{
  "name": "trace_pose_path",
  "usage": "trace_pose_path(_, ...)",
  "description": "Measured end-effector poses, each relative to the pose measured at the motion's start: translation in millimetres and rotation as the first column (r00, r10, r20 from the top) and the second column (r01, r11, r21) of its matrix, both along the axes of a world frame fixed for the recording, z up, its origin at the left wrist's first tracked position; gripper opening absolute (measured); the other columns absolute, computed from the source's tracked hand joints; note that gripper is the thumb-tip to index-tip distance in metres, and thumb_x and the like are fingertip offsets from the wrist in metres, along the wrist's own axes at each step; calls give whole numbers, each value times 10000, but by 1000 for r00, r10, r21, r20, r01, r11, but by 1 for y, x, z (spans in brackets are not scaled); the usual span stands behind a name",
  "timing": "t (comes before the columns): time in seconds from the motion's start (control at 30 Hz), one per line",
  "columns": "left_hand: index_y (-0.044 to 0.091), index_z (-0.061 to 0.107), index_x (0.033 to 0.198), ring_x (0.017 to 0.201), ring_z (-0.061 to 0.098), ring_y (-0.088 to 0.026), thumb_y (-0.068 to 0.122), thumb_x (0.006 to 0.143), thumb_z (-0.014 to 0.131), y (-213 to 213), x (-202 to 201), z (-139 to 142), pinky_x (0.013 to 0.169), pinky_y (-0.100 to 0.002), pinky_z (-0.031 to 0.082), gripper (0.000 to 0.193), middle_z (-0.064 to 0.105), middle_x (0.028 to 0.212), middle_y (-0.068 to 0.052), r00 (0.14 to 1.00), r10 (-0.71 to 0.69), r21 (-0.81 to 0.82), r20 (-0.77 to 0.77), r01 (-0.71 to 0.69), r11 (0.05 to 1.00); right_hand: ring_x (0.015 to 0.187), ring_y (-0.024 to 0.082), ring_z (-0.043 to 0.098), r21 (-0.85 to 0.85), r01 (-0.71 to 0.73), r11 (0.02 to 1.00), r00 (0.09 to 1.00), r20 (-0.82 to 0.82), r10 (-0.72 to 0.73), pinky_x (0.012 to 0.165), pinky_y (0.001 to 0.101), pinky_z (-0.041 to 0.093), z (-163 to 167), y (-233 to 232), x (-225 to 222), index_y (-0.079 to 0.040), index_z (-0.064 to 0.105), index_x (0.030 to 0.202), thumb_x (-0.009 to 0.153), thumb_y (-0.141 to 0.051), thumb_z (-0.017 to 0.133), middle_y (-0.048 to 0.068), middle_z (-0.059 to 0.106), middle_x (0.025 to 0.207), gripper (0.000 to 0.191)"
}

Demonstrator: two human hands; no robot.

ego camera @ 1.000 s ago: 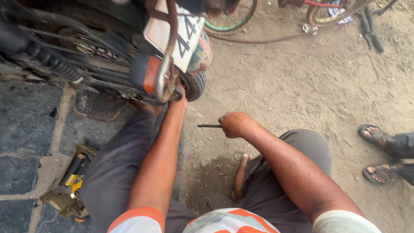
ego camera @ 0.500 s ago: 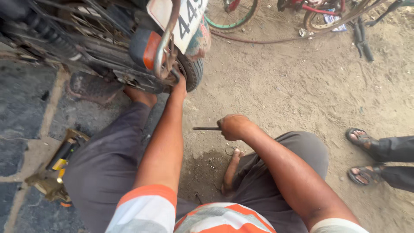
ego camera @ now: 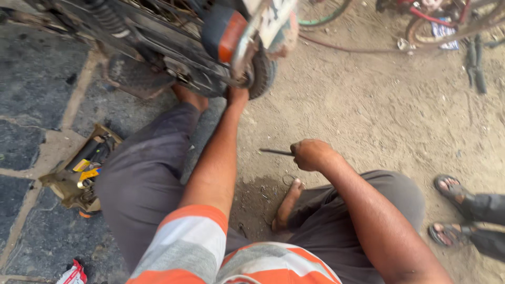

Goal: The person sits on the ground and uses a metal rod to tighten the spokes of a motorcycle's rear wheel. They systematically rotate the wheel and apply torque to individual spokes to adjust tension.

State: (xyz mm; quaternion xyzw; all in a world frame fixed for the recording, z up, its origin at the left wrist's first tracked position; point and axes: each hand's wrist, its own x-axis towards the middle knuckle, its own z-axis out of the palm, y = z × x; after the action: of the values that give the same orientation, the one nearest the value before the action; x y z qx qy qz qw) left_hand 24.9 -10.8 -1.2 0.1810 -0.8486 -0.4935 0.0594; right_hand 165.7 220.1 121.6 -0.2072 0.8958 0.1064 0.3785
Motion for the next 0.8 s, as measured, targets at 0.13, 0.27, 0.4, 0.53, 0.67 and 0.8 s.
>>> trace_pose_path(0.13, 39, 544, 1312, 1150, 635, -452, 220, 1028, 519, -4, 8, 3, 925, -513, 506, 337, 653, 1238, -260, 979, -89, -97, -182, 72, 993, 1064, 288, 707, 20, -25, 999, 1000, 16, 25, 890, 449, 577, -11, -26, -14, -147, 682, 1234, 967, -138, 574, 93, 736, 1105, 288)
trace_pose_path(0.27, 100, 411, 1425, 1113, 657, -422, 173, 956, 520, -9, 12, 15, 888, -509, 510, 487, 672, 1166, -227, 996, -86, 164, 16, 83, 983, 1047, 265, 725, 33, -9, 999, 1000, 20, 8, 877, 431, 605, -27, -52, -30, -162, 670, 1248, 982, -94, 525, 90, 739, 1080, 311)
trace_pose_path(0.4, 79, 451, 1338, 1114, 651, -445, 148, 934, 560, -13, 15, 26, 888, -510, 512, 424, 688, 1150, -236, 991, -87, 114, -106, 99, 989, 1074, 294, 696, 21, -72, 997, 997, 3, 72, 900, 456, 577, -34, -65, -33, -137, 669, 1233, 965, -98, 538, 104, 717, 1090, 300)
trace_pose_path(0.53, 54, 539, 1218, 1124, 633, -476, 194, 988, 583, -8, 18, 27, 887, -520, 506, 274, 680, 1156, -256, 982, -53, 76, -184, 68, 995, 1074, 312, 690, -49, -136, 989, 990, -33, 134, 905, 456, 566, -29, -56, -19, -117, 683, 1199, 952, -143, 564, 127, 715, 1092, 276)
trace_pose_path(0.67, 40, 528, 1215, 1128, 628, -472, 232, 1036, 583, 0, 18, 9, 898, -521, 498, 268, 676, 1152, -261, 992, -70, 71, -101, 77, 994, 1069, 311, 697, -92, -85, 992, 996, -17, 83, 906, 461, 558, -31, -34, -4, -122, 678, 1197, 954, -139, 564, 129, 732, 1098, 269)
trace_pose_path(0.8, -13, 454, 1392, 1124, 581, -560, 14, 793, 544, 0, 32, -7, 858, -575, 485, 607, 594, 1229, -358, 924, -86, -102, -372, 51, 993, 1095, 308, 695, 0, -71, 997, 997, 37, 71, 917, 457, 562, -47, -12, 2, -144, 658, 1236, 975, -221, 603, 127, 730, 1134, 278)
